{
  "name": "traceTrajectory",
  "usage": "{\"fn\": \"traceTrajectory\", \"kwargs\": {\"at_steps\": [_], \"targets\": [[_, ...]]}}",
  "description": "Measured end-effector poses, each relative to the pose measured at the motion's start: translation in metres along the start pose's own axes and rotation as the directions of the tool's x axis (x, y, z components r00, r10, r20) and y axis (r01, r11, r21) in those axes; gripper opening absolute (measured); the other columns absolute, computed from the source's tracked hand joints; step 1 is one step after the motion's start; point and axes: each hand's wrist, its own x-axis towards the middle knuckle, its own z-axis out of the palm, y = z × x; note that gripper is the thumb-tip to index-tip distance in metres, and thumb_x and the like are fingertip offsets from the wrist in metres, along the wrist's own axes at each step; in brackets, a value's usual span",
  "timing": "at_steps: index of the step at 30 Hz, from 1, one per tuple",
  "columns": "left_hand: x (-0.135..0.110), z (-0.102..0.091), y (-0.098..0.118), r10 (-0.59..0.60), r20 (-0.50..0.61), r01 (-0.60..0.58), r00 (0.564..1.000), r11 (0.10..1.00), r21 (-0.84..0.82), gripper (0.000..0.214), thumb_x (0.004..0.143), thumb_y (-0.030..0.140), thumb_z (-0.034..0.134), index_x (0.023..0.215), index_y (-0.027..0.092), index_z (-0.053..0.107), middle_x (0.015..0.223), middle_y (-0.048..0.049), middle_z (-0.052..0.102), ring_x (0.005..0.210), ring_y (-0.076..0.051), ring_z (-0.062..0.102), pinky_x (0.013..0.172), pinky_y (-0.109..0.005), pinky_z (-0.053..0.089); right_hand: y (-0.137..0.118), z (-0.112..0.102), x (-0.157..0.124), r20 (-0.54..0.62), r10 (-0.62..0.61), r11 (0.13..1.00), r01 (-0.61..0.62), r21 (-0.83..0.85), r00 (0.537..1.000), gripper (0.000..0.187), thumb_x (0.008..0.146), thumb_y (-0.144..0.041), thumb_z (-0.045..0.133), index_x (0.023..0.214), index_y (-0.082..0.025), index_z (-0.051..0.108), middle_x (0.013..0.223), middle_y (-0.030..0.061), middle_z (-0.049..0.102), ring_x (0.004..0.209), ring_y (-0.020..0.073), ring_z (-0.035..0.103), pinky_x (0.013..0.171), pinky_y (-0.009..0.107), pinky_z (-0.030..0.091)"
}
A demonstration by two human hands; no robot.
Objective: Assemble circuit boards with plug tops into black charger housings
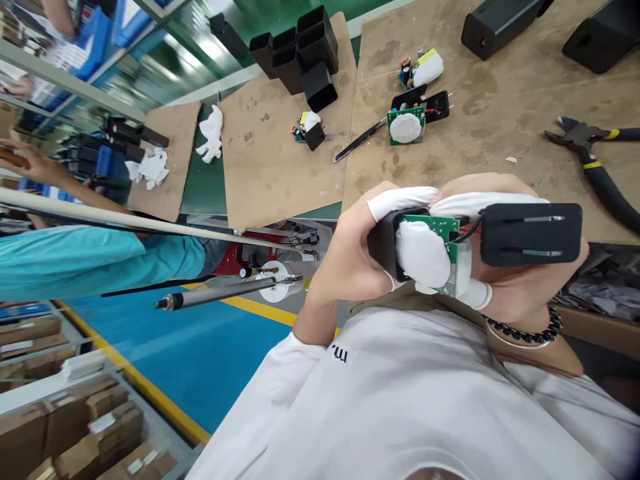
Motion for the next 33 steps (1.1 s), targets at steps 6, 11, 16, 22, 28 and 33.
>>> {"fn": "traceTrajectory", "kwargs": {"at_steps": [6,11,16,22,28,33], "targets": [[-0.001,-0.002,0.0,-0.008,0.016,0.009,1.0,0.999,-0.033,0.058,0.081,0.045,0.085,0.133,0.03,0.066,0.112,-0.0035,0.071,0.104,-0.028,0.072,0.086,-0.043,0.059,-0.002,-0.002,-0.002,0.033,0.018,0.999,-0.017,-0.029,0.999,0.037,0.086,-0.03,0.081,0.121,-0.019,0.075,0.118,0.0071,0.075,0.105,0.0225,0.071,0.089,0.038,0.065],[-0.002,-0.001,-0.003,0.011,-0.002,-0.011,1.0,0.998,-0.059,0.058,0.078,0.038,0.087,0.132,0.026,0.068,0.116,-0.0049,0.072,0.101,-0.026,0.072,0.085,-0.04,0.058,-0.005,-0.002,0.0,0.084,0.044,0.998,-0.04,-0.05,0.995,0.031,0.09,-0.033,0.074,0.12,-0.024,0.073,0.119,0.0069,0.073,0.108,0.022,0.07,0.094,0.039,0.064],[-0.003,0.0,-0.004,0.049,-0.015,-0.05,0.999,0.994,-0.094,0.062,0.074,0.025,0.085,0.133,0.02,0.068,0.117,-0.0058,0.071,0.1,-0.023,0.07,0.083,-0.036,0.058,-0.004,-0.002,0.0,0.064,0.027,0.997,-0.022,-0.074,0.998,0.029,0.088,-0.033,0.077,0.117,-0.026,0.074,0.118,0.0065,0.074,0.104,0.0232,0.071,0.09,0.037,0.066],[-0.003,-0.002,0.003,-0.054,0.011,0.054,0.998,0.998,-0.017,0.052,0.086,0.043,0.08,0.134,0.029,0.066,0.119,-0.0027,0.072,0.11,-0.028,0.072,0.092,-0.043,0.061,-0.001,0.001,-0.003,0.03,0.084,0.996,-0.084,-0.003,0.996,0.037,0.084,-0.026,0.079,0.12,-0.024,0.075,0.119,0.0066,0.074,0.106,0.0224,0.07,0.09,0.038,0.064],[-0.004,-0.005,-0.003,-0.068,0.013,0.068,0.998,0.998,-0.009,0.055,0.085,0.05,0.082,0.133,0.03,0.065,0.123,-0.0028,0.073,0.119,-0.031,0.072,0.098,-0.047,0.062,0.002,0.004,0.001,0.048,0.044,0.999,-0.044,-0.003,0.998,0.041,0.078,-0.018,0.081,0.119,-0.023,0.076,0.12,0.0071,0.075,0.106,0.0232,0.072,0.09,0.039,0.063],[-0.004,-0.007,-0.011,-0.102,0.011,0.102,0.995,0.995,-0.013,0.055,0.085,0.059,0.08,0.128,0.028,0.066,0.127,-0.0026,0.072,0.127,-0.034,0.07,0.105,-0.051,0.06,0.002,0.007,0.005,0.031,0.091,0.995,-0.09,-0.037,0.995,0.047,0.076,-0.008,0.077,0.12,-0.026,0.077,0.12,0.0075,0.076,0.106,0.0272,0.074,0.089,0.042,0.065]]}}
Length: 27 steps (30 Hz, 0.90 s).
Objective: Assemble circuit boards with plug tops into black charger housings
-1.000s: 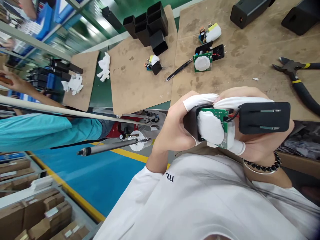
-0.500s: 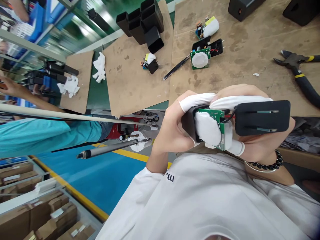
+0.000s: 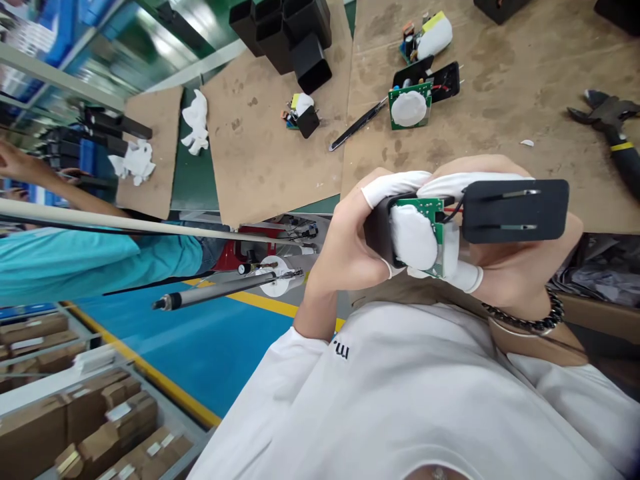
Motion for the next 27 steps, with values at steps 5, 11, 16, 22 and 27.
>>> {"fn": "traceTrajectory", "kwargs": {"at_steps": [5,11,16,22,27], "targets": [[-0.002,-0.002,-0.004,-0.005,0.017,0.006,1.0,1.0,-0.03,0.059,0.083,0.059,0.082,0.13,0.026,0.065,0.13,-0.0048,0.071,0.132,-0.036,0.067,0.11,-0.054,0.058,0.005,0.0,-0.001,0.013,-0.026,1.0,0.026,0.015,1.0,0.047,0.077,-0.011,0.079,0.12,-0.027,0.077,0.12,0.006,0.076,0.107,0.0276,0.074,0.092,0.042,0.065],[-0.001,-0.002,-0.006,-0.008,0.038,0.008,0.999,1.0,0.017,0.059,0.08,0.047,0.087,0.131,0.026,0.066,0.131,-0.0068,0.073,0.125,-0.035,0.071,0.105,-0.051,0.061,-0.004,-0.001,0.003,0.083,0.127,0.991,-0.123,-0.046,0.988,0.035,0.083,-0.016,0.076,0.116,-0.027,0.069,0.117,0.0031,0.069,0.102,0.0197,0.072,0.088,0.034,0.065],[-0.005,0.0,-0.012,-0.175,0.026,0.176,0.984,0.983,-0.059,0.064,0.072,0.043,0.093,0.127,0.025,0.067,0.128,-0.0067,0.074,0.123,-0.035,0.072,0.106,-0.047,0.06,-0.006,-0.017,0.007,0.321,0.311,0.95,-0.306,-0.068,0.894,0.075,0.072,-0.027,0.092,0.139,-0.023,0.058,0.146,0.0097,0.055,0.136,0.0291,0.062,0.104,0.04,0.065],[-0.011,-0.001,-0.021,-0.388,0.057,0.391,0.92,0.896,-0.209,0.08,0.058,0.051,0.1,0.124,0.022,0.065,0.118,-0.0073,0.075,0.113,-0.033,0.075,0.097,-0.042,0.064,-0.001,-0.041,0.008,0.098,0.395,0.908,-0.405,0.109,0.913,0.071,0.079,-0.021,0.091,0.142,-0.039,0.064,0.147,-0.0009,0.064,0.135,0.022,0.066,0.112,0.034,0.061],[-0.009,0.0,-0.019,-0.348,0.063,0.353,0.935,0.907,-0.228,0.071,0.06,0.034,0.098,0.123,0.022,0.066,0.114,-0.0048,0.077,0.106,-0.028,0.077,0.096,-0.037,0.063,-0.007,-0.034,0.014,0.051,0.203,0.971,-0.195,-0.135,0.978,0.044,0.08,-0.011,0.088,0.119,-0.03,0.08,0.114,-0.0033,0.083,0.102,0.0202,0.081,0.094,0.033,0.07]]}}
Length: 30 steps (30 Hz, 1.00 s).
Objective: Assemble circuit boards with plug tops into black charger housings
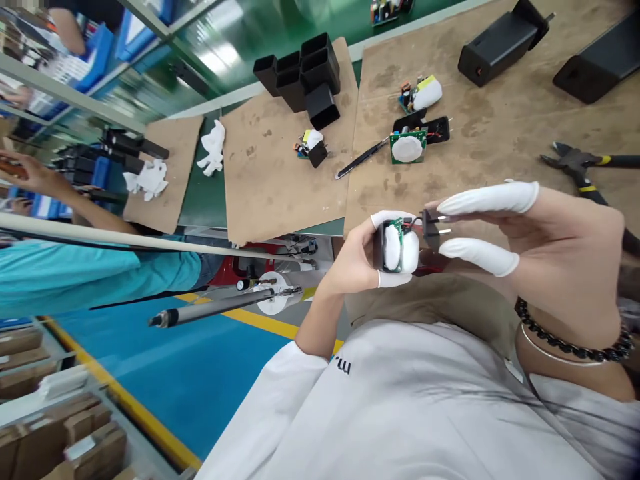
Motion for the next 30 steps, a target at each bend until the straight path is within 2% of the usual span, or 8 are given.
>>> {"fn": "traceTrajectory", "kwargs": {"at_steps": [4,8,12,17,21,25,28,30], "targets": [[0.004,0.01,0.002,0.035,-0.062,-0.034,0.997,0.999,0.019,0.062,0.064,0.025,0.092,0.12,0.022,0.065,0.118,-0.0053,0.077,0.111,-0.026,0.076,0.102,-0.037,0.061,-0.011,0.005,0.001,-0.028,-0.005,0.978,-0.001,-0.211,1.0,0.026,0.083,-0.018,0.087,0.106,-0.028,0.082,0.1,-0.0066,0.085,0.082,0.0167,0.082,0.078,0.027,0.071],[0.013,0.023,-0.003,0.031,-0.18,-0.022,0.983,0.998,0.052,0.06,0.067,0.026,0.088,0.12,0.022,0.062,0.121,-0.0068,0.075,0.111,-0.025,0.074,0.1,-0.036,0.06,-0.019,0.004,-0.003,-0.038,0.093,0.953,-0.1,-0.287,0.995,0.038,0.084,-0.026,0.086,0.121,-0.028,0.079,0.109,-0.0033,0.085,0.088,0.0237,0.084,0.087,0.039,0.074],[0.024,0.032,-0.012,0.139,-0.246,-0.087,0.959,0.973,0.214,0.053,0.07,0.017,0.078,0.12,0.023,0.061,0.119,-0.007,0.072,0.112,-0.026,0.07,0.102,-0.04,0.056,-0.02,0.002,-0.001,-0.113,0.139,0.934,-0.168,-0.316,0.984,0.033,0.082,-0.024,0.085,0.115,-0.027,0.081,0.105,-0.0026,0.086,0.078,0.0227,0.084,0.079,0.035,0.074],[0.043,0.047,-0.02,0.217,-0.259,-0.091,0.941,0.901,0.425,0.058,0.067,0.007,0.072,0.119,0.027,0.056,0.117,-0.0053,0.072,0.113,-0.03,0.066,0.108,-0.051,0.048,-0.017,0.009,0.008,-0.089,0.007,0.807,-0.058,-0.587,0.996,0.007,0.086,-0.019,0.075,0.086,-0.023,0.081,0.092,0.0031,0.086,0.075,0.0289,0.083,0.065,0.039,0.072],[0.053,0.052,-0.021,0.116,-0.255,0.001,0.96,0.908,0.418,0.054,0.075,0.01,0.074,0.122,0.028,0.053,0.124,-0.0069,0.072,0.123,-0.032,0.065,0.122,-0.06,0.037,0.008,0.03,0.005,-0.094,-0.119,0.716,0.02,-0.697,0.988,0.013,0.094,-0.021,0.066,0.093,-0.022,0.078,0.115,0.012,0.084,0.101,0.0346,0.082,0.082,0.048,0.07],[0.054,0.009,-0.004,-0.043,-0.017,0.046,0.999,0.892,0.449,0.058,0.074,0.022,0.084,0.125,0.024,0.059,0.135,-0.013,0.07,0.134,-0.038,0.061,0.123,-0.062,0.039,0.038,0.047,0.0,-0.136,-0.111,0.779,0.001,-0.627,0.984,0.029,0.097,-0.029,0.069,0.124,-0.021,0.072,0.119,0.0135,0.083,0.099,0.0315,0.083,0.079,0.044,0.071],[0.085,-0.051,0.023,-0.072,0.278,-0.057,0.958,0.901,0.431,0.049,0.078,0.035,0.084,0.124,0.025,0.068,0.134,-0.0104,0.073,0.127,-0.034,0.067,0.11,-0.05,0.053,0.041,0.046,0.001,-0.106,-0.211,0.772,0.099,-0.628,0.972,0.025,0.098,-0.025,0.068,0.122,-0.025,0.073,0.101,0.0066,0.085,0.082,0.0263,0.083,0.068,0.036,0.069],[0.136,-0.088,0.041,0.033,0.124,-0.088,0.992,0.879,0.468,0.034,0.083,0.037,0.079,0.113,0.022,0.073,0.121,-0.0082,0.077,0.113,-0.03,0.071,0.102,-0.043,0.055,0.035,0.037,0.0,-0.134,-0.311,0.708,0.135,-0.693,0.941,0.031,0.094,-0.023,0.074,0.125,-0.027,0.073,0.104,0.0064,0.085,0.083,0.0269,0.083,0.07,0.036,0.069]]}}
